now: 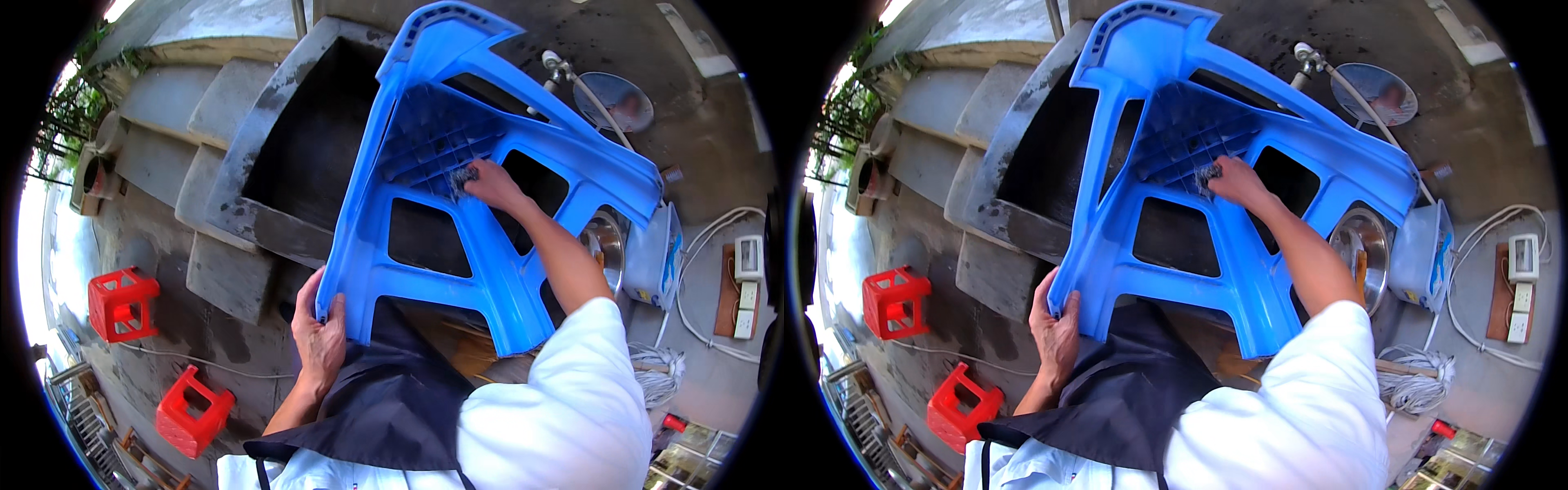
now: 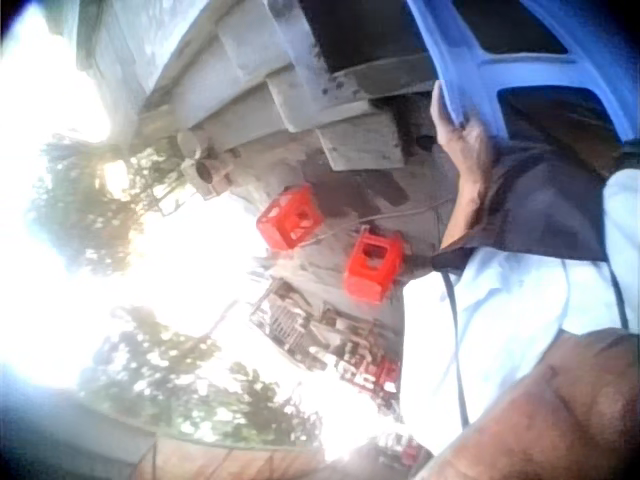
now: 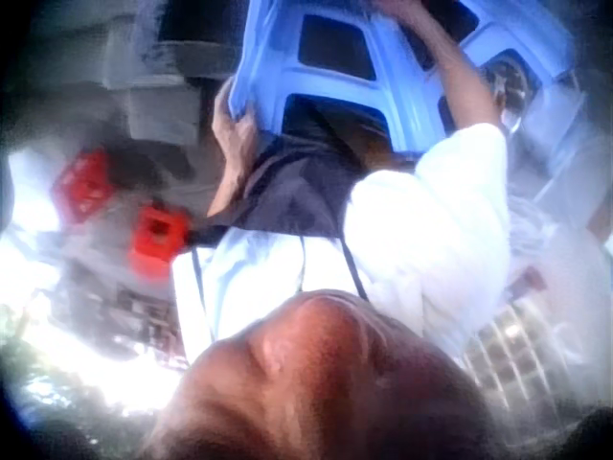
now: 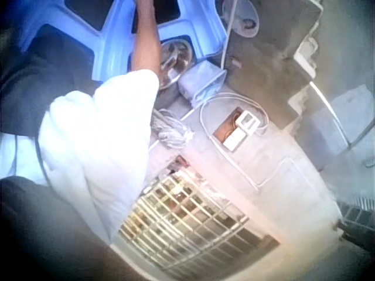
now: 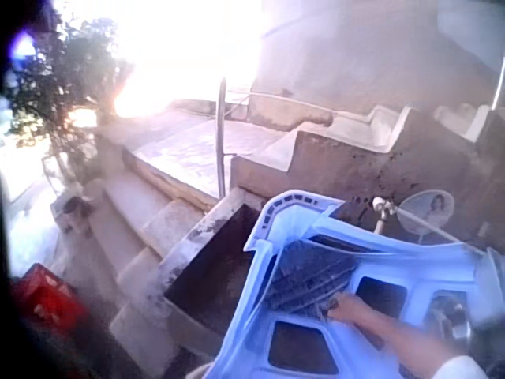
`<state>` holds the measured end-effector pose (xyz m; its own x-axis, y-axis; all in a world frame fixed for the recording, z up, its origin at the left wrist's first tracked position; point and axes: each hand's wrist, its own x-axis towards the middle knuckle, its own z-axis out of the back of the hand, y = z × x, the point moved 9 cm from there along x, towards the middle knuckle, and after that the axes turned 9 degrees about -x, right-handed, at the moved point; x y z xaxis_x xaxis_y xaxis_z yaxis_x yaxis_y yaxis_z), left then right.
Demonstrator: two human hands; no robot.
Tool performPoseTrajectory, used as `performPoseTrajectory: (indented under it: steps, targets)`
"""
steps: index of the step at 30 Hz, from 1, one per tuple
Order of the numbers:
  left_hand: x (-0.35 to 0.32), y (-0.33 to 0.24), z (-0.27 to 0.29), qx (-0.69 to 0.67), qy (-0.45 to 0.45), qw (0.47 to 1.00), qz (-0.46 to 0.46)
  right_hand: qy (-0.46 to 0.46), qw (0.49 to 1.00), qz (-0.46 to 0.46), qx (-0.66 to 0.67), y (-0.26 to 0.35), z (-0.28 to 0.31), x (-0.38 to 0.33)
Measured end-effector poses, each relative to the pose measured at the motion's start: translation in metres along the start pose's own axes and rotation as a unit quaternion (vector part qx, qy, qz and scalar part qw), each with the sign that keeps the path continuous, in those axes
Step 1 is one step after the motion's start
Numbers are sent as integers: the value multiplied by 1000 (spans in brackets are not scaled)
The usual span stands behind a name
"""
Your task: The person scrubs a blue plastic stool with a steel wool pad under running water, then sets it aside. They pick up a red plastic stool and scrub it thoroughly with a brush under running water, rotating it to clean multiple sides.
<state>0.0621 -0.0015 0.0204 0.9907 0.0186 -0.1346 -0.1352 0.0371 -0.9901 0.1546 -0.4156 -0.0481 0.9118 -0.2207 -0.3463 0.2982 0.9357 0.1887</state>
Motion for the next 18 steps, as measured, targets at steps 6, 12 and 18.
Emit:
performPoseTrajectory:
  steps: [6, 12, 18]
  targets:
    - [23, 27, 15, -169, 13, 985, 42, -246, 960, -58, 119, -24, 120, -183]
    - [71, -20, 53, -191, 26, 981, 39, -309, 812, -117, 481, -136, 57, -237]
    - [127, -64, 88, -138, 34, 989, 51, 55, 619, -6, 784, -87, -56, -152]
